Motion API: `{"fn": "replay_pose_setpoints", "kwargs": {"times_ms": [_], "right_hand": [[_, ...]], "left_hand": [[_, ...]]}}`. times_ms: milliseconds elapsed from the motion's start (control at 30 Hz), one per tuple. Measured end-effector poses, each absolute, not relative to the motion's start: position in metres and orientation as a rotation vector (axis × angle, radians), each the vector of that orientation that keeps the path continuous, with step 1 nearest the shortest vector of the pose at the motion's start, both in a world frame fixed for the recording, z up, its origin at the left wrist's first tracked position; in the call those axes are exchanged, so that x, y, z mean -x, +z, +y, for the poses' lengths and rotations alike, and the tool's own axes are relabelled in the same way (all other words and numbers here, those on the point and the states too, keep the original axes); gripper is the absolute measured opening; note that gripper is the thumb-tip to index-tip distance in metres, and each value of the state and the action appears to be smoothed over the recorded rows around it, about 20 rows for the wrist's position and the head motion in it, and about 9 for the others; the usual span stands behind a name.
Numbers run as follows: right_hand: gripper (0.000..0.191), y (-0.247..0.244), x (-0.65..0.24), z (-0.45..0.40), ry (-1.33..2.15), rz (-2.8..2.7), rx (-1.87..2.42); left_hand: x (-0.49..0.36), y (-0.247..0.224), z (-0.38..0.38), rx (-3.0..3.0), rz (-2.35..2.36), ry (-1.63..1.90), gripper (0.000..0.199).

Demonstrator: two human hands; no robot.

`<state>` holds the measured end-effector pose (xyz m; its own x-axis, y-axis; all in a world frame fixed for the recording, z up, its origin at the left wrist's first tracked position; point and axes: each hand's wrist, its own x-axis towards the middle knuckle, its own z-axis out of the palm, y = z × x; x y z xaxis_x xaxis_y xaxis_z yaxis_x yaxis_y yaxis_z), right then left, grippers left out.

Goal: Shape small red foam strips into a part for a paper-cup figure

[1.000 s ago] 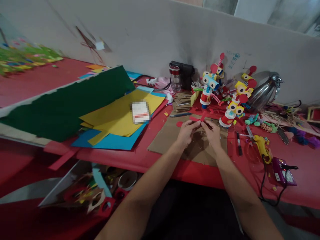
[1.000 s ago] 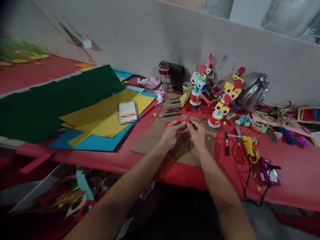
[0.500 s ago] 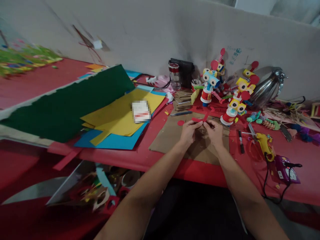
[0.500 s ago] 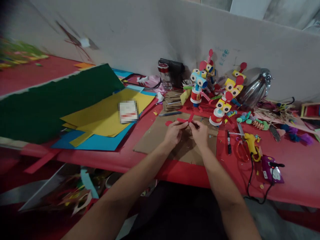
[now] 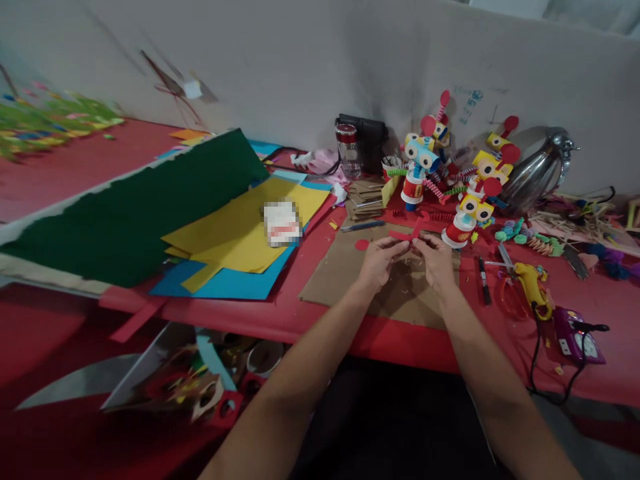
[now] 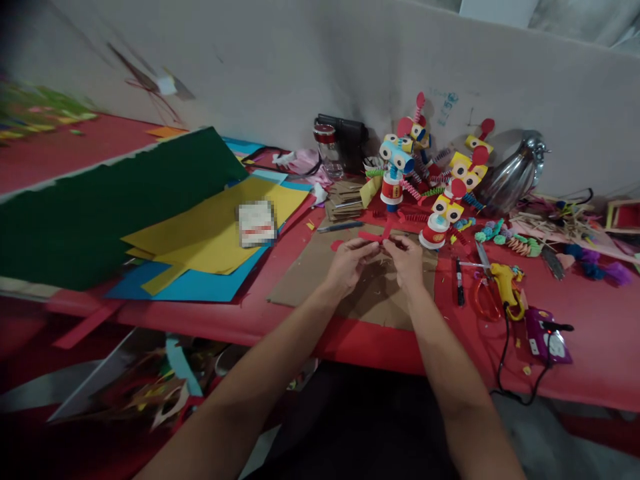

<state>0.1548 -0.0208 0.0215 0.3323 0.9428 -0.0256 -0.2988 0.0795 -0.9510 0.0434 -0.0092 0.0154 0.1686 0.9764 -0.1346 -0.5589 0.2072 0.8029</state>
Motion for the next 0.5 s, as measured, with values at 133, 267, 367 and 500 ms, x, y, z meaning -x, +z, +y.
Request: {"fn": "replay_pose_setpoints", "kwargs": {"times_ms": [133, 267, 367, 500], "right_hand": [[0.021, 0.0206, -0.1516, -0.0226, 1.069, -0.792, 1.131], [0.021, 0.0232, -0.1504, -0.0248, 1.066, -0.824, 1.142], [0.021, 0.0249, -0.1524, -0.0244, 1.075, -0.801, 1.137], [0.022, 0.0256, -0.1568, -0.023, 1.102, -0.791, 1.112]], "left_hand": [[-0.0471, 0.0154, -0.0109, -0.682, 0.827, 1.287, 0.02], [-0.0479, 0.0169, -0.0128, -0.691, 0.838, 1.287, 0.019], [-0.0463, 0.0186, -0.014, -0.708, 0.823, 1.28, 0.017], [-0.043, 0.0164, -0.0103, -0.688, 0.756, 1.219, 0.015]]}}
